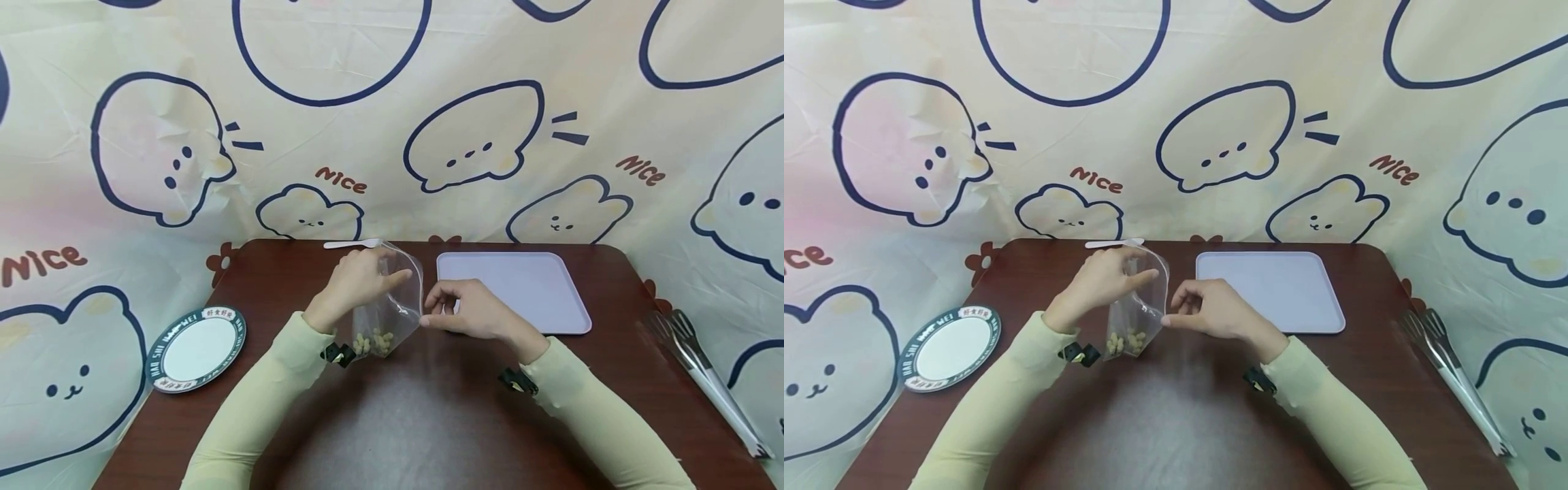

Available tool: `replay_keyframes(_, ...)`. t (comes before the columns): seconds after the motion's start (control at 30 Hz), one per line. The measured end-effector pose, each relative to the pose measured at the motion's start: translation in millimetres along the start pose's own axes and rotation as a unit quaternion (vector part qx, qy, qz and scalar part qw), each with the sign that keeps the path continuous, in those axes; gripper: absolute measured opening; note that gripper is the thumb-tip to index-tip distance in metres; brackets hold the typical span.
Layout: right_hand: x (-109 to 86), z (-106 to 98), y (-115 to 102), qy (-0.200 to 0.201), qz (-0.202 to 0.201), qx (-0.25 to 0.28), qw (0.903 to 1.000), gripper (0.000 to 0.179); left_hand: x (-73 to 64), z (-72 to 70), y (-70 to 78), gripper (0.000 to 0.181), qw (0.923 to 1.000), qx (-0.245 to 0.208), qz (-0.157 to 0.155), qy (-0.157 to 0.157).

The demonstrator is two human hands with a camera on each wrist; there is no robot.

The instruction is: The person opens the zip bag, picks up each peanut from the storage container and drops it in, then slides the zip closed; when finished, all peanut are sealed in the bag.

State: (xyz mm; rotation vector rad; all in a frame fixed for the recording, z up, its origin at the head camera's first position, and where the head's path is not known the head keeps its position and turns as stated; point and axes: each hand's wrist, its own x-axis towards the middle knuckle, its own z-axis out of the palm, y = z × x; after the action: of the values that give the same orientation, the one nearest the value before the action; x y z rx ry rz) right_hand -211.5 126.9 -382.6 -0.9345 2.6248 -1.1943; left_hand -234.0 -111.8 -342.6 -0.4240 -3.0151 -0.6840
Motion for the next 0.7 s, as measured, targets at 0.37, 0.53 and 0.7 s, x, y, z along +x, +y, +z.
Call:
replay_keyframes(0.37,5.2,4.1,13.6,0.066,-0.018,-0.056,0.9960,0.007,-0.6,-3.1,-3.5,0.062,0.9993,-0.035,0.009,0.004)
replay_keyframes(0.53,5.7,-3.4,14.3,0.092,0.005,-0.056,0.9942,0.008,-2.9,-5.9,-5.3,0.059,0.9992,-0.034,0.006,0.022)
replay_keyframes(0.7,5.8,-13.0,11.0,0.140,0.020,-0.048,0.9888,0.009,-3.6,-8.0,-7.8,0.054,0.9978,-0.035,0.012,0.054)
